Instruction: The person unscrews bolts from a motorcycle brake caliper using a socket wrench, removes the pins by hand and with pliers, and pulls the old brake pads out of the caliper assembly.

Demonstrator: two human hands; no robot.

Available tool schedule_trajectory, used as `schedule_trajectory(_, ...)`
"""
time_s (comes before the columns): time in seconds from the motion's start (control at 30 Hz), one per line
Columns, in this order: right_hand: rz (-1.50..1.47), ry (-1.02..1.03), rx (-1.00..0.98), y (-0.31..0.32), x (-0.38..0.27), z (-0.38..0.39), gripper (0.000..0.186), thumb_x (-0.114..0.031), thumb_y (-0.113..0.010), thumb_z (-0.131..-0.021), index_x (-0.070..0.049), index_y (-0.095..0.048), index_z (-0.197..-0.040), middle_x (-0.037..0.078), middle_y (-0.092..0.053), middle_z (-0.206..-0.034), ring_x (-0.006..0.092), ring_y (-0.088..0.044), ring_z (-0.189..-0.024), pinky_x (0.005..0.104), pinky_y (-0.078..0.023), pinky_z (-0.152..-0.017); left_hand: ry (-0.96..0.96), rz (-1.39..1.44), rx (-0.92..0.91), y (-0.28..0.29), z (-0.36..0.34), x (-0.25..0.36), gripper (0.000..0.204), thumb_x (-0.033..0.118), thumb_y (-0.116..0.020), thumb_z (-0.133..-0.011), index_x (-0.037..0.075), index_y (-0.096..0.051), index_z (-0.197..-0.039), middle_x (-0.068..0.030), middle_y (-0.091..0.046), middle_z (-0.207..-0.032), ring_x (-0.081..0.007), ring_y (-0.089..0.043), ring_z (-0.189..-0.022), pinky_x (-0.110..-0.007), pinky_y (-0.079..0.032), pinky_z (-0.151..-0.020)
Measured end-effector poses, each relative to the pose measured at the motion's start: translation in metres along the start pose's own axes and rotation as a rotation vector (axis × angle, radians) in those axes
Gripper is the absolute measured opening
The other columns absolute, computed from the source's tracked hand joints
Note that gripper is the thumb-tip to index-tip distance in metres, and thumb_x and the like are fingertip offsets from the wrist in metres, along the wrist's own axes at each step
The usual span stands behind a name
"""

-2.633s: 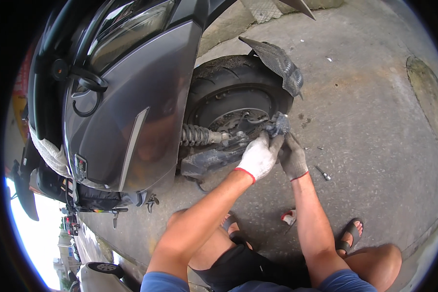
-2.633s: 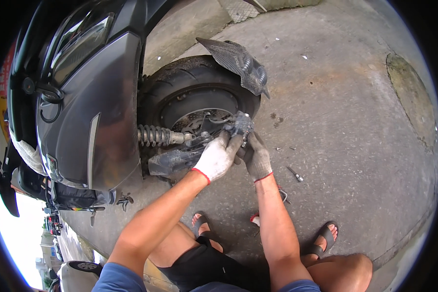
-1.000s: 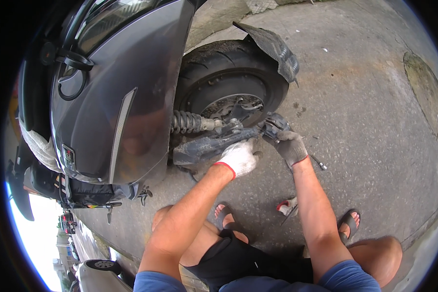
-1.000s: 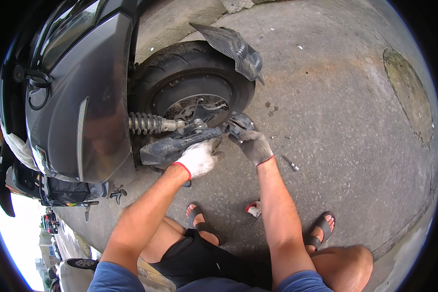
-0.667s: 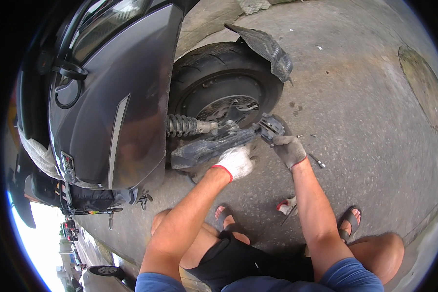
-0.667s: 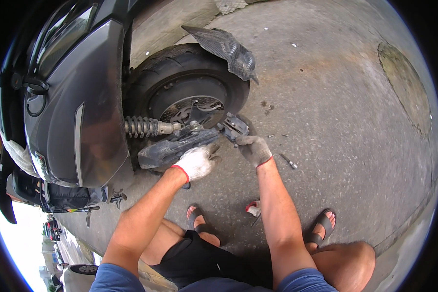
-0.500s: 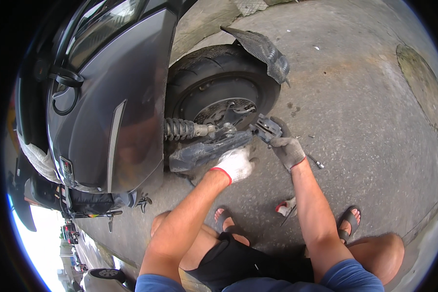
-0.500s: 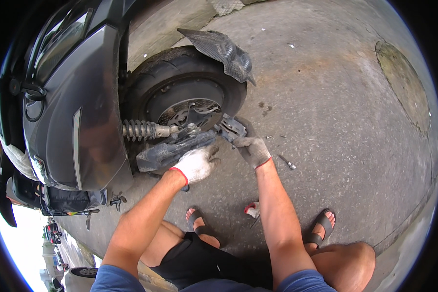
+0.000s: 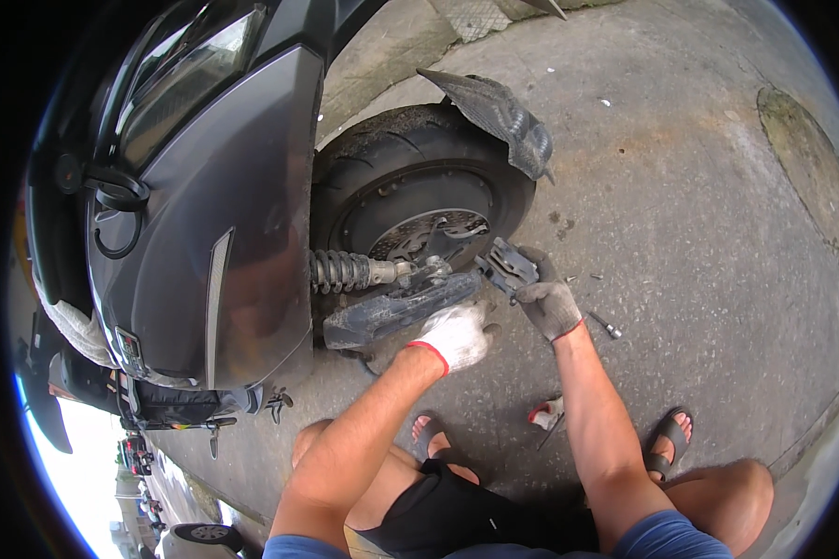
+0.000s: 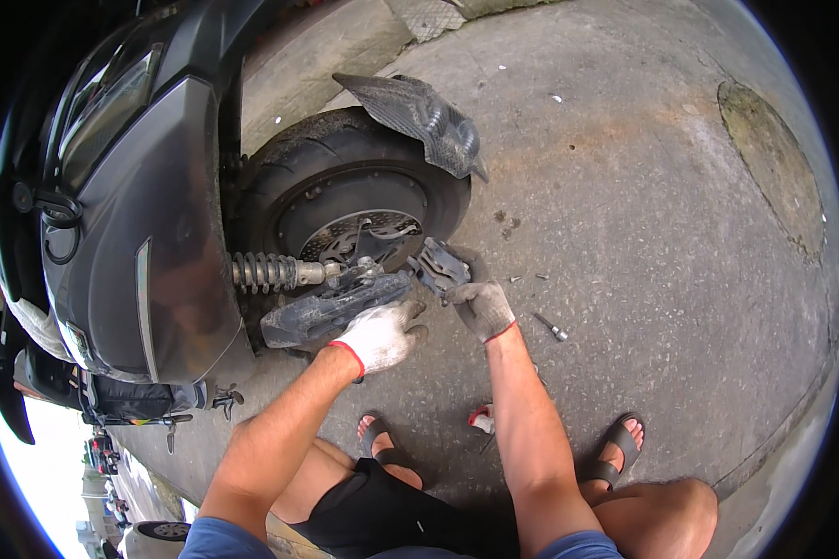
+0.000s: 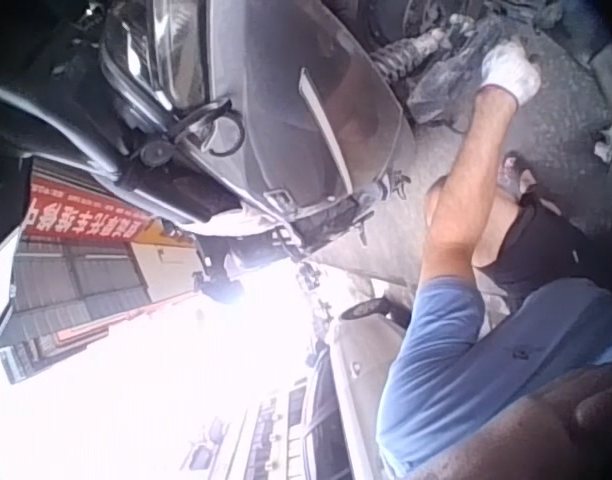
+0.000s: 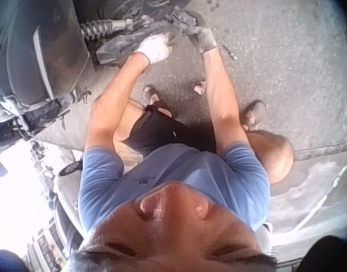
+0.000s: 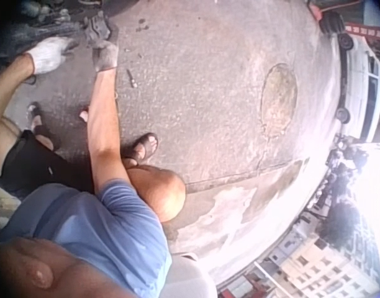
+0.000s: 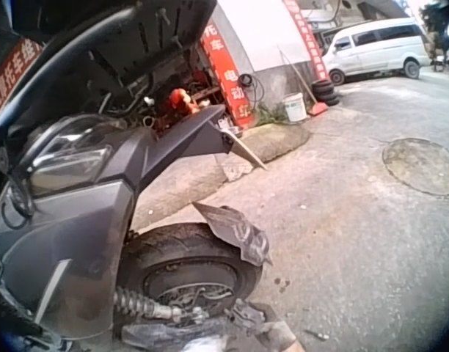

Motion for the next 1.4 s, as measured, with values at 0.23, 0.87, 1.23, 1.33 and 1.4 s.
schedule_trajectory(0.23,-0.063,-0.037,-0.016,0.006,0.007,-0.004,0.088,0.011,-0.052,-0.054,-0.005,-0.042,-0.139,0.014,-0.052,-0.137,0.0291,-0.056,-0.121,0.0323,-0.05,-0.081,-0.011,0.001,0.013,0.003,0.001,0.002,0.05,0.031,-0.053,-0.092,0.001,-0.054,-0.133,-0.026,-0.061,-0.122,-0.0404,-0.056,-0.117,-0.045,-0.044,-0.099)
schedule_trajectory(0.87,-0.16,-0.034,0.006,0.011,0.015,-0.006,0.088,0.01,-0.05,-0.056,-0.004,-0.038,-0.142,0.018,-0.05,-0.138,0.0336,-0.051,-0.126,0.0383,-0.045,-0.1,-0.032,-0.04,0.033,0.001,0.001,-0.004,0.048,0.03,-0.056,-0.092,0.0,-0.055,-0.13,-0.0274,-0.062,-0.118,-0.0417,-0.059,-0.112,-0.047,-0.046,-0.096)
schedule_trajectory(1.23,-0.183,-0.027,-0.007,0.001,0.013,-0.004,0.087,0.01,-0.05,-0.056,-0.003,-0.04,-0.141,0.018,-0.052,-0.137,0.0336,-0.054,-0.123,0.0365,-0.047,-0.097,-0.042,-0.032,0.085,0.001,0.001,-0.005,0.041,0.029,-0.056,-0.091,0.0,-0.059,-0.12,-0.0259,-0.065,-0.111,-0.041,-0.062,-0.106,-0.048,-0.049,-0.09)
schedule_trajectory(1.33,-0.169,-0.075,0.009,0.013,0.012,-0.006,0.092,0.008,-0.053,-0.048,-0.005,-0.043,-0.139,0.02,-0.048,-0.143,0.038,-0.048,-0.131,0.0467,-0.037,-0.114,-0.035,-0.041,0.036,-0.001,-0.001,-0.004,0.047,0.03,-0.055,-0.093,0.001,-0.054,-0.131,-0.0266,-0.062,-0.119,-0.0414,-0.059,-0.112,-0.047,-0.046,-0.095)
schedule_trajectory(1.4,-0.147,-0.069,0.03,0.011,0.012,-0.005,0.089,0.01,-0.05,-0.053,-0.003,-0.041,-0.141,0.019,-0.049,-0.14,0.035,-0.05,-0.128,0.0409,-0.042,-0.105,-0.033,-0.046,0.033,-0.002,-0.001,-0.006,0.048,0.03,-0.055,-0.093,0.001,-0.054,-0.132,-0.0263,-0.061,-0.121,-0.0414,-0.058,-0.113,-0.047,-0.046,-0.096)
Point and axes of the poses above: each hand's wrist, its own z-axis away from the middle knuckle, its own y-axis out of the back of the hand, x = y × z, the point moved 4 cm from there along -z, towards the middle knuckle
